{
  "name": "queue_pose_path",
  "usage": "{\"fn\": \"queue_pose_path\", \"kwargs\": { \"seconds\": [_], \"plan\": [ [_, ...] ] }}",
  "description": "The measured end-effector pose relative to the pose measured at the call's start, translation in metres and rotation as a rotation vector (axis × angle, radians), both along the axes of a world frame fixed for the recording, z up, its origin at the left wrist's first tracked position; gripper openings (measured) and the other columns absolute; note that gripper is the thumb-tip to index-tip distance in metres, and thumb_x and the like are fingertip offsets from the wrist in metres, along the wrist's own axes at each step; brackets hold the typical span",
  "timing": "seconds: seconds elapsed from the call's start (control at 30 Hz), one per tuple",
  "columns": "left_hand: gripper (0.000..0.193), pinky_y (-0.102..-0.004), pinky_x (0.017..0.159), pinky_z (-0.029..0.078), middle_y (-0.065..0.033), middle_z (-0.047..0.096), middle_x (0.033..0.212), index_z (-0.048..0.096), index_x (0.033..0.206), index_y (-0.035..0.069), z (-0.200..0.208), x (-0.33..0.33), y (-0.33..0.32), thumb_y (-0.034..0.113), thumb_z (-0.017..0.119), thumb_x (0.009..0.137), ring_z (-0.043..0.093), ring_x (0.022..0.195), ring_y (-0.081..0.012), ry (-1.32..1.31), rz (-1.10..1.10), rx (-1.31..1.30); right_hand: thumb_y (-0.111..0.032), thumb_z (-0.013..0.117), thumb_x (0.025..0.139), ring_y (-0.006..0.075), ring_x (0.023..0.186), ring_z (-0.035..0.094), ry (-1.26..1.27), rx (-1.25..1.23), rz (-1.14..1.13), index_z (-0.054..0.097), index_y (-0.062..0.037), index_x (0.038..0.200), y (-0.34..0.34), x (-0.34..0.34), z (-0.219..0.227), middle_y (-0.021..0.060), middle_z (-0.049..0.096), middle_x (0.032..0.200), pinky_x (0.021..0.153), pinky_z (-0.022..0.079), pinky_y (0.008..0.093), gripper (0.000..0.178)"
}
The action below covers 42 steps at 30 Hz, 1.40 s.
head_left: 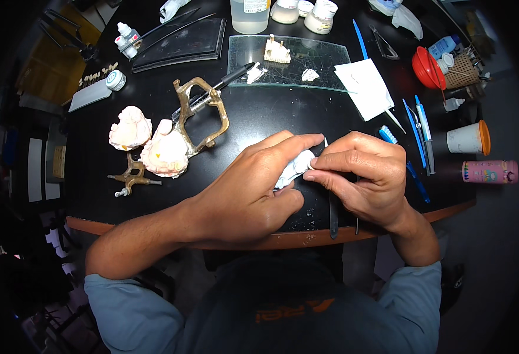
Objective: Sculpting and cleaning a dental mold using a small metal tool and a brush on a laboratory bench.
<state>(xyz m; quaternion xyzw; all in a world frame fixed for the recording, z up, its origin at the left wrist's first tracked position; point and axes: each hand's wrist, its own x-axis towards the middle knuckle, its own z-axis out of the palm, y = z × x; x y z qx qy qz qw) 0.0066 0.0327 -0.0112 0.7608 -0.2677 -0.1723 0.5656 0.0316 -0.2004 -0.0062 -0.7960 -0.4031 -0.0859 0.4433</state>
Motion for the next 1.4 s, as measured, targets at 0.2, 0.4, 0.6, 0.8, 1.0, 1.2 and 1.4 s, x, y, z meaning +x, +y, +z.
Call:
{"fn": "queue_pose_path", "kwargs": {
  "seconds": [0.2, 0.4, 0.6, 0.8, 1.0, 1.2, 1.4],
  "plan": [
    [0.074, -0.0311, 0.096, 0.050, -0.0170, 0.057, 0.128, 0.046, 0.153, -0.009, 0.003, 0.001, -0.002, -0.003, 0.057, 0.080, 0.061, 0.112, -0.0200, 0.163, 0.026, -0.046, 0.007, 0.085, 0.078, 0.0173, 0.072, 0.073, -0.039, 0.010, -0.020, 0.080, 0.0016, 0.092, 0.000, 0.001, -0.001, 0.0120, 0.074, 0.085, 0.059, 0.058, 0.0271, 0.016],
    [0.077, -0.0275, 0.088, 0.051, -0.0131, 0.054, 0.121, 0.039, 0.160, -0.006, -0.001, -0.002, 0.000, -0.002, 0.059, 0.086, 0.061, 0.108, -0.0160, 0.083, 0.024, -0.007, 0.008, 0.082, 0.080, 0.0149, 0.067, 0.069, -0.076, -0.038, -0.145, 0.077, 0.0014, 0.088, 0.002, -0.001, 0.003, 0.0110, 0.072, 0.082, 0.053, 0.052, 0.0252, 0.012],
    [0.073, -0.0260, 0.095, 0.060, -0.0115, 0.048, 0.129, 0.028, 0.164, -0.006, -0.001, -0.009, -0.010, -0.007, 0.063, 0.100, 0.065, 0.113, -0.0173, 0.281, 0.039, -0.186, 0.009, 0.081, 0.081, 0.0150, 0.067, 0.071, 0.011, -0.029, -0.175, 0.078, 0.0018, 0.090, -0.001, -0.001, 0.001, 0.0118, 0.075, 0.084, 0.051, 0.052, 0.0243, 0.012],
    [0.075, -0.0297, 0.107, 0.059, -0.0118, 0.047, 0.130, 0.027, 0.163, -0.008, 0.002, -0.009, -0.013, -0.009, 0.065, 0.099, 0.065, 0.122, -0.0202, 0.286, 0.064, -0.266, 0.010, 0.082, 0.080, 0.0167, 0.071, 0.075, 0.007, 0.008, -0.114, 0.080, 0.0030, 0.091, -0.002, 0.003, 0.001, 0.0139, 0.077, 0.087, 0.055, 0.056, 0.0245, 0.014],
    [0.075, -0.0284, 0.106, 0.059, -0.0121, 0.048, 0.131, 0.028, 0.162, -0.008, 0.000, -0.007, -0.014, -0.009, 0.066, 0.098, 0.065, 0.122, -0.0204, 0.275, 0.073, -0.274, 0.011, 0.082, 0.078, 0.0182, 0.071, 0.075, -0.019, -0.012, -0.105, 0.080, 0.0035, 0.092, -0.003, 0.000, 0.001, 0.0141, 0.076, 0.086, 0.059, 0.058, 0.0266, 0.015],
    [0.076, -0.0283, 0.104, 0.061, -0.0132, 0.048, 0.132, 0.030, 0.162, -0.007, 0.001, -0.008, -0.014, -0.011, 0.067, 0.096, 0.065, 0.122, -0.0214, 0.239, 0.074, -0.266, 0.009, 0.080, 0.079, 0.0172, 0.066, 0.073, -0.049, -0.038, -0.166, 0.079, 0.0033, 0.089, -0.001, 0.000, 0.003, 0.0133, 0.075, 0.082, 0.055, 0.056, 0.0259, 0.012],
    [0.071, -0.0271, 0.104, 0.060, -0.0126, 0.048, 0.132, 0.038, 0.160, -0.006, 0.005, -0.009, -0.014, -0.011, 0.067, 0.095, 0.065, 0.122, -0.0197, 0.219, 0.082, -0.251, 0.009, 0.080, 0.079, 0.0163, 0.065, 0.072, -0.019, -0.039, -0.190, 0.079, 0.0028, 0.088, -0.002, -0.001, 0.005, 0.0134, 0.075, 0.082, 0.052, 0.055, 0.0253, 0.011]
  ]
}}
